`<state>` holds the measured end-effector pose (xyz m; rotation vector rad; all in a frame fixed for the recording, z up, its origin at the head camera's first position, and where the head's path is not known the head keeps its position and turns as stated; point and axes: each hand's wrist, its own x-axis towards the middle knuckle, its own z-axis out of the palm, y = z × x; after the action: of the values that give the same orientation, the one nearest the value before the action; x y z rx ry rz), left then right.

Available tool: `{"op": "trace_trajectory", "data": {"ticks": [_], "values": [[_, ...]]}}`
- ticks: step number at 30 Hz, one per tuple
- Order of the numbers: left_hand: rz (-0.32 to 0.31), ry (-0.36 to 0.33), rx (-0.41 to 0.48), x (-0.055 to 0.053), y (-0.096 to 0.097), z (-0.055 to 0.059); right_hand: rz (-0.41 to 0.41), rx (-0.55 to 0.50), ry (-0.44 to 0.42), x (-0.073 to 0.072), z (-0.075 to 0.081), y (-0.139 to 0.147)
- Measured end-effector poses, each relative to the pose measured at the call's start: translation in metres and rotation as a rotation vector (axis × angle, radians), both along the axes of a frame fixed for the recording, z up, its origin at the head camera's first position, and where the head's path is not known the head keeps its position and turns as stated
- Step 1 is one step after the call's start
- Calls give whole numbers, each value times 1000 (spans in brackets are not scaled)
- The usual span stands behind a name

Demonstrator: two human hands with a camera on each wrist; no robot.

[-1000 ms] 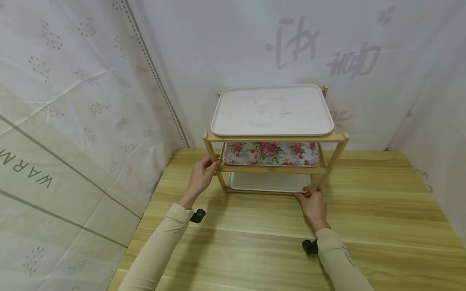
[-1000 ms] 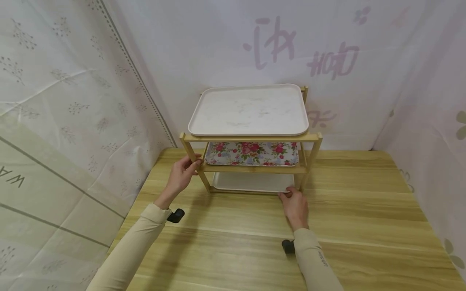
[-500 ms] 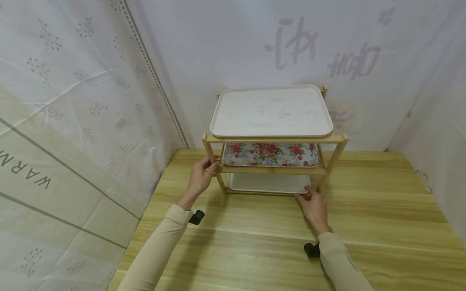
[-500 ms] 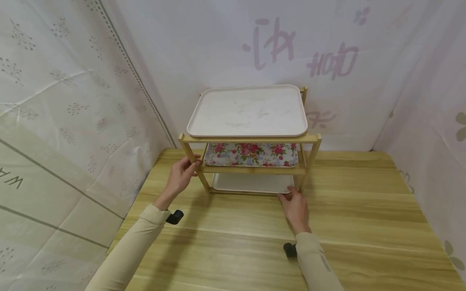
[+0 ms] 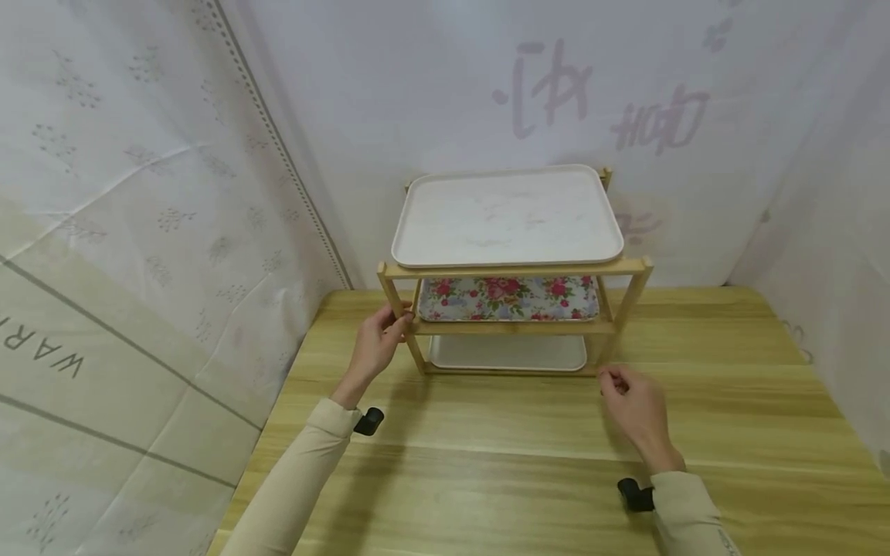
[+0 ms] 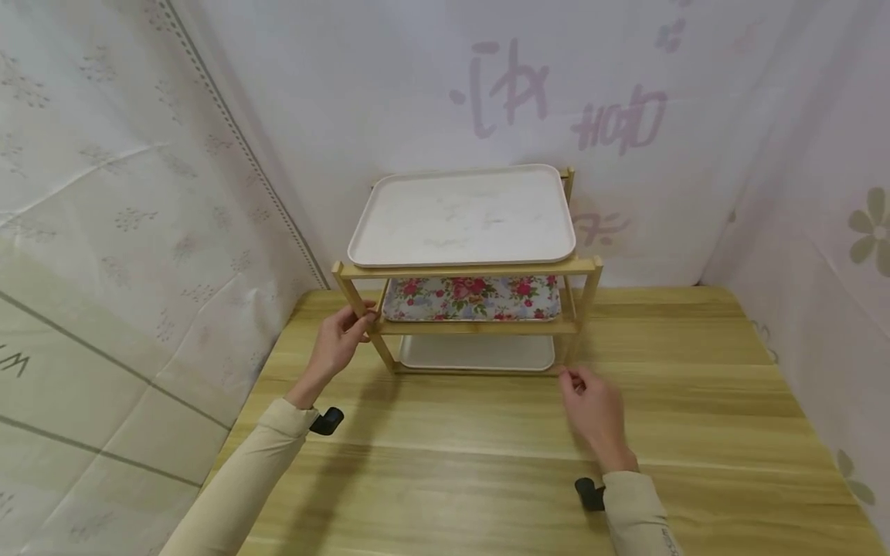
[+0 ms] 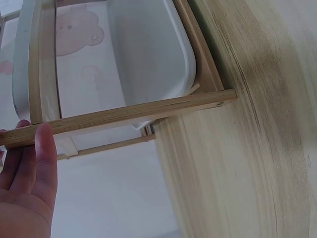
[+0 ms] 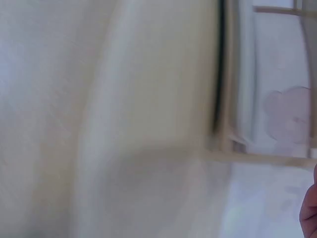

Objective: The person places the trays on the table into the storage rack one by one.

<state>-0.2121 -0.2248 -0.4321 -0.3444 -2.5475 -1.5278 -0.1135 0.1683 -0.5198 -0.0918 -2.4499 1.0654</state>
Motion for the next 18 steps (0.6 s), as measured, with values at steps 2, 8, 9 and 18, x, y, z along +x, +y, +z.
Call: {"op": "trace_trajectory", "data": {"ticks": [2,8,9,18], "values": [[5,5,4,1,-1,0,-10,6,95,0,12,7],[2,48,-32,4,-2,-1,7,87,279,3,50,36],[-6,58,-52,4,-3,1,13,102,298,3,57,40],[-90,181,-456,5,-26,48,12,240,248,-1,128,73]]}}
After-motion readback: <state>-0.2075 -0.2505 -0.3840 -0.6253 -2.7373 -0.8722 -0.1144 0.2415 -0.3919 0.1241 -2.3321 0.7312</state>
